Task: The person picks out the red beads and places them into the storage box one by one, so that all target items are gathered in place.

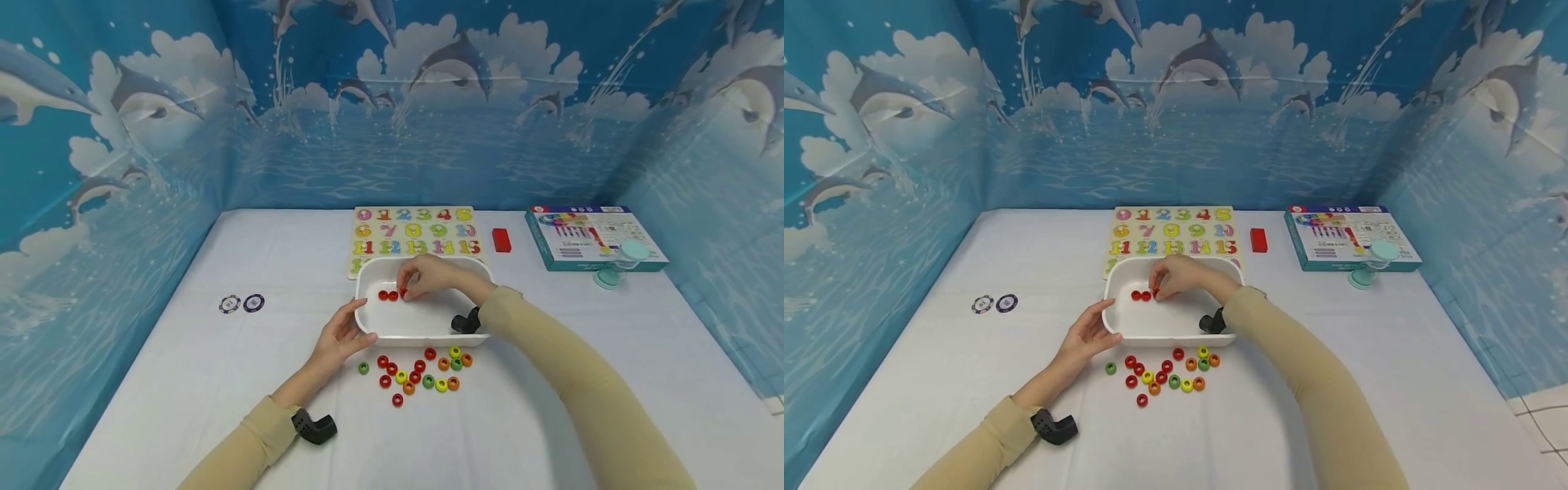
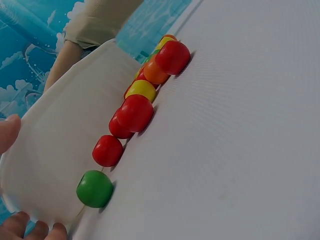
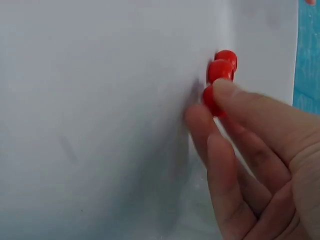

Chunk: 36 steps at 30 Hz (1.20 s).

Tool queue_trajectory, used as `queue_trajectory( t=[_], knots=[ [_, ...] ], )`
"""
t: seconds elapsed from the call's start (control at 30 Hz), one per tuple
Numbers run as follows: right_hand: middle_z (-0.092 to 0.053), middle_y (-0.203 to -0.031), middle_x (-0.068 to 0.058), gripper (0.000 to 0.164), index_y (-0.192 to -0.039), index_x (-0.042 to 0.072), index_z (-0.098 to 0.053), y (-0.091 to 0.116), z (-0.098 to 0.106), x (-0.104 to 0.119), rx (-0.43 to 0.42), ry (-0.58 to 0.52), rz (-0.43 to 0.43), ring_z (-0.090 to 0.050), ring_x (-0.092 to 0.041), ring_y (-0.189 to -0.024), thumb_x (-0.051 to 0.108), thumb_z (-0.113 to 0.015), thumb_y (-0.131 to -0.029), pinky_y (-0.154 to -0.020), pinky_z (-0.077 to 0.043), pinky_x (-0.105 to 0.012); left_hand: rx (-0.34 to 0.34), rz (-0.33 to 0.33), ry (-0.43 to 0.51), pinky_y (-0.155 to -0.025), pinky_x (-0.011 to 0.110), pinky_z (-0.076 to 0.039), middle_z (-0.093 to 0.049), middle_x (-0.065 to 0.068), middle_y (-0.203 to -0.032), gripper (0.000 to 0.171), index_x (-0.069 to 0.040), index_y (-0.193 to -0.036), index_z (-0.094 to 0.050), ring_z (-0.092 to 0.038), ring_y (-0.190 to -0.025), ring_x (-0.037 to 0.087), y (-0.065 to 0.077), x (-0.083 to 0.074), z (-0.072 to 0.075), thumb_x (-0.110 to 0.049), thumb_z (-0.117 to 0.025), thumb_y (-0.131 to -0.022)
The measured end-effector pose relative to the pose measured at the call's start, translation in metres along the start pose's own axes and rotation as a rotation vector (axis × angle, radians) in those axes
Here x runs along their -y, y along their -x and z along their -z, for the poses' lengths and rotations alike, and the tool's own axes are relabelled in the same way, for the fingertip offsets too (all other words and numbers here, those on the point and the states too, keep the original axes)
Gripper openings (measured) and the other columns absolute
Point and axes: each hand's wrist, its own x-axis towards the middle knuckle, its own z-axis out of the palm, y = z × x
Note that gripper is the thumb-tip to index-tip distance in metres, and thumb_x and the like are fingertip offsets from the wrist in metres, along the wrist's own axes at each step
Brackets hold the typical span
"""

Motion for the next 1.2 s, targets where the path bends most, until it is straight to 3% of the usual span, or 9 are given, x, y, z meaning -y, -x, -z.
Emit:
queue_trajectory(
  t=[0.27,0.43,0.57,0.7,0.8,0.97,1.07,1.2],
  knots=[
    [-0.063,-0.097,0.001,0.018,-0.097,0.011,-0.065,0.004,-0.002,0.001,0.013,-0.006,0.003,-0.059,-0.015,-0.081,0.01,-0.067,-0.08,-0.062,-0.053,-0.025,-0.004,-0.005,-0.005,-0.103,0.028,-0.027,-0.009,0.013,-0.147,0.065,-0.003,-0.135,-0.031,-0.018,-0.132,0.021,-0.001,0.002,0.0,-0.002,-0.065,-0.08],
    [-0.061,-0.109,-0.001,0.031,-0.109,0.012,-0.062,0.013,0.005,0.004,0.021,-0.027,-0.019,-0.059,-0.018,-0.09,0.012,-0.068,-0.079,-0.067,-0.054,-0.027,-0.012,0.01,-0.005,-0.103,0.027,-0.028,-0.01,0.011,-0.147,0.065,-0.004,-0.135,-0.032,-0.018,-0.132,0.021,0.0,0.001,-0.002,-0.002,-0.065,-0.079],
    [-0.058,-0.115,-0.005,0.042,-0.118,0.012,-0.057,0.037,0.019,0.022,-0.044,0.002,0.053,-0.058,-0.017,-0.091,0.019,-0.069,-0.078,-0.073,-0.053,-0.027,-0.013,0.016,-0.003,-0.102,0.026,-0.029,-0.01,0.009,-0.147,0.065,-0.004,-0.135,-0.032,-0.018,-0.132,0.022,0.001,0.001,-0.003,-0.002,-0.065,-0.08],
    [-0.06,-0.111,-0.004,0.04,-0.117,0.015,-0.057,0.073,0.019,0.048,-0.15,0.029,0.165,-0.059,-0.01,-0.082,0.025,-0.068,-0.08,-0.07,-0.053,-0.028,-0.01,0.011,-0.004,-0.102,0.026,-0.029,-0.01,0.009,-0.147,0.066,-0.004,-0.136,-0.031,-0.019,-0.132,0.023,0.001,0.001,-0.002,-0.003,-0.065,-0.08],
    [-0.061,-0.107,-0.001,0.035,-0.114,0.014,-0.059,0.1,0.005,0.057,-0.214,-0.005,0.251,-0.059,-0.007,-0.075,0.024,-0.067,-0.08,-0.063,-0.053,-0.026,-0.012,0.007,-0.005,-0.101,0.027,-0.029,-0.01,0.008,-0.147,0.066,-0.005,-0.136,-0.031,-0.019,-0.132,0.025,0.001,0.002,-0.002,-0.003,-0.066,-0.079],
    [-0.063,-0.101,-0.004,0.03,-0.109,0.007,-0.06,0.138,-0.032,0.068,-0.307,-0.179,0.293,-0.058,-0.013,-0.061,0.007,-0.067,-0.079,-0.051,-0.051,-0.026,-0.013,0.006,-0.011,-0.101,0.026,-0.03,-0.011,0.007,-0.147,0.064,-0.01,-0.134,-0.035,-0.019,-0.132,0.024,0.0,0.002,-0.002,-0.005,-0.066,-0.079],
    [-0.064,-0.095,-0.006,0.028,-0.105,0.005,-0.062,0.151,-0.059,0.059,-0.363,-0.271,0.304,-0.053,-0.014,-0.055,0.001,-0.067,-0.077,-0.046,-0.049,-0.025,-0.011,0.004,-0.018,-0.102,0.026,-0.029,-0.011,0.007,-0.147,0.065,-0.008,-0.135,-0.034,-0.019,-0.132,0.023,0.0,0.001,-0.002,-0.005,-0.066,-0.079],
    [-0.064,-0.092,-0.007,0.024,-0.103,0.004,-0.063,0.155,-0.091,0.037,-0.415,-0.311,0.295,-0.051,-0.012,-0.051,0.007,-0.066,-0.08,-0.042,-0.046,-0.023,-0.02,0.007,-0.018,-0.102,0.026,-0.029,-0.011,0.007,-0.147,0.067,-0.004,-0.136,-0.031,-0.019,-0.132,0.021,0.0,0.001,-0.002,-0.005,-0.066,-0.079]
  ],
)
